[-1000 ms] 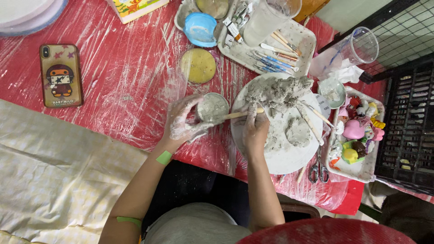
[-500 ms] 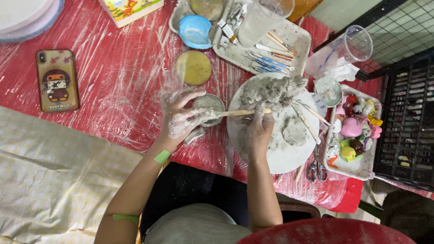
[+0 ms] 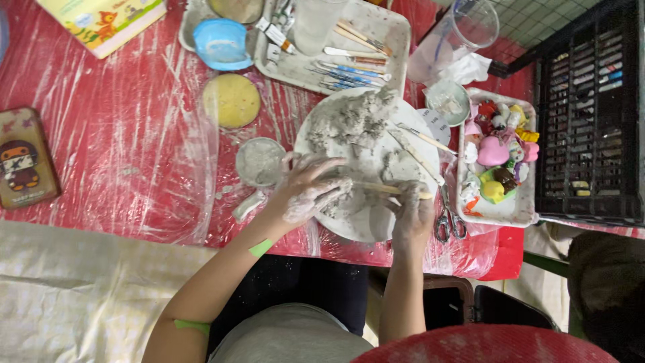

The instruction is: The person sits at a table covered with red plastic and shapes gray clay on a white plate, pressing and forming clay pieces by hand. They dip their fingers into a small bowl of water and use a wooden stick to help shape and smooth the clay pieces.

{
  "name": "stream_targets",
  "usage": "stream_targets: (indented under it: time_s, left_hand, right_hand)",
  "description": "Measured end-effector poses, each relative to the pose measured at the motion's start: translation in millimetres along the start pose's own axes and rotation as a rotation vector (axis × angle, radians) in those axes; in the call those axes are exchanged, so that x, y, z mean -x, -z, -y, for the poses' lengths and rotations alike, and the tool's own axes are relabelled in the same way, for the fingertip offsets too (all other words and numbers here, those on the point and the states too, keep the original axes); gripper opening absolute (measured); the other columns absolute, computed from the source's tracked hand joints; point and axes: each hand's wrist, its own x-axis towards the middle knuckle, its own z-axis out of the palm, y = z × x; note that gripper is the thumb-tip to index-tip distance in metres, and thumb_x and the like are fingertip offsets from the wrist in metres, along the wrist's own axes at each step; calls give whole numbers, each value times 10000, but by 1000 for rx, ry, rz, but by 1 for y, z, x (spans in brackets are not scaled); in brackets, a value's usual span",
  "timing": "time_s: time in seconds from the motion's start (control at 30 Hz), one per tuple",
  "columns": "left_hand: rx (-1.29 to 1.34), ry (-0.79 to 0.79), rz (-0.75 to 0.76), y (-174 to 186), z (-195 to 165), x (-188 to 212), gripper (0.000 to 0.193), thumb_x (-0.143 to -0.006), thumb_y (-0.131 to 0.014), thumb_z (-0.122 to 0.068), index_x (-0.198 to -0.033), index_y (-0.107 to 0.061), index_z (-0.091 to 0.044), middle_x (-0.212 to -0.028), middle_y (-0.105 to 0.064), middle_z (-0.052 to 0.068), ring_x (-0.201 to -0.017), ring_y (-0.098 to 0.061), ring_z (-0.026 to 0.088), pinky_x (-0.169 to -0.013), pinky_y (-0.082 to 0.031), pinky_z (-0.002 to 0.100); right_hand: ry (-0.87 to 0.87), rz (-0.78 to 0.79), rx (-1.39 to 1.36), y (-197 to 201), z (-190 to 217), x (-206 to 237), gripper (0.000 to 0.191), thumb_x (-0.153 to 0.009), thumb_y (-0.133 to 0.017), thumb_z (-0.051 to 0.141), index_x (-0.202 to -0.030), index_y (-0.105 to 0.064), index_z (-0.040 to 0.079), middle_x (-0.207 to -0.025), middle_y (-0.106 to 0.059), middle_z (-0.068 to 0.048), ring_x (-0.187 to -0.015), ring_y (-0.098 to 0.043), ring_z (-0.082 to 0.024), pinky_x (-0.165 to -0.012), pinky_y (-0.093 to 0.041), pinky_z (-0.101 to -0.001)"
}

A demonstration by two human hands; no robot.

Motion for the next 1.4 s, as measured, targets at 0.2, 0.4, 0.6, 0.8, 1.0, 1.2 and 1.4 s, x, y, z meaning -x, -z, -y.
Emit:
stream_targets:
  time_s: [0.2, 0.4, 0.6, 0.8, 1.0, 1.2, 1.4]
  left_hand:
    - [-135, 51, -5, 3, -2, 18, 340, -906, -771, -296, -1245, -763, -278, -1422, -628, -55, -1272, -581, 219, -1138, -314, 448]
    - [-160, 76, -52, 2, -11, 24, 423, -866, -806, -357, -1274, -730, -278, -1445, -603, -48, -1321, -554, 210, -1196, -261, 525]
    - [-184, 136, -8, -6, -16, 32, 678, -857, -814, -407, -1470, -567, -261, -1566, -485, 12, -1426, -472, 283, -1174, -243, 600]
    - [-250, 128, 22, -11, -18, 30, 755, -766, -835, -489, -1445, -550, -323, -1592, -398, 34, -1467, -343, 347, -1157, -198, 659]
    - [-214, 124, -26, -5, -14, 30, 804, -824, -788, -573, -1506, -482, -276, -1613, -373, 41, -1482, -332, 335, -1192, -144, 672]
    - [-326, 5, -24, -5, -12, 35, 666, -853, -747, -628, -1445, -551, -395, -1618, -422, 25, -1497, -345, 319, -1239, -48, 609]
    - [-383, 0, -65, -9, -3, 36, 681, -819, -773, -637, -1416, -603, -357, -1582, -467, 25, -1470, -367, 312, -1204, -21, 602]
  right_hand:
    - [-32, 34, -155, 20, -29, 13, 177, -1115, -437, 196, -1126, -569, 79, -1152, -678, -132, -1035, -698, -232, -867, -593, -365]
    - [40, 89, -294, 26, -41, 17, 140, -1139, -456, 183, -1128, -525, 62, -1239, -620, -177, -1129, -671, -283, -965, -585, -446]
    - [-3, 118, -273, 17, -25, 28, 161, -1088, -459, 198, -1146, -490, 52, -1252, -600, -193, -1162, -666, -397, -955, -595, -581]
    - [77, 79, -389, 5, -28, 38, 155, -1097, -446, 205, -1141, -467, 58, -1240, -588, -175, -1169, -671, -406, -976, -592, -641]
    - [198, -23, -582, 7, -43, 43, 146, -1206, -437, 205, -1216, -488, 68, -1236, -629, -209, -1051, -653, -290, -973, -562, -492]
    - [104, -68, -356, 5, -35, 43, 149, -1123, -440, 222, -1169, -497, 92, -1213, -620, -145, -1100, -677, -305, -928, -620, -516]
    - [73, -93, -343, 3, -33, 42, 188, -1151, -471, 230, -1185, -527, 54, -1062, -598, -97, -955, -639, -221, -904, -597, -454]
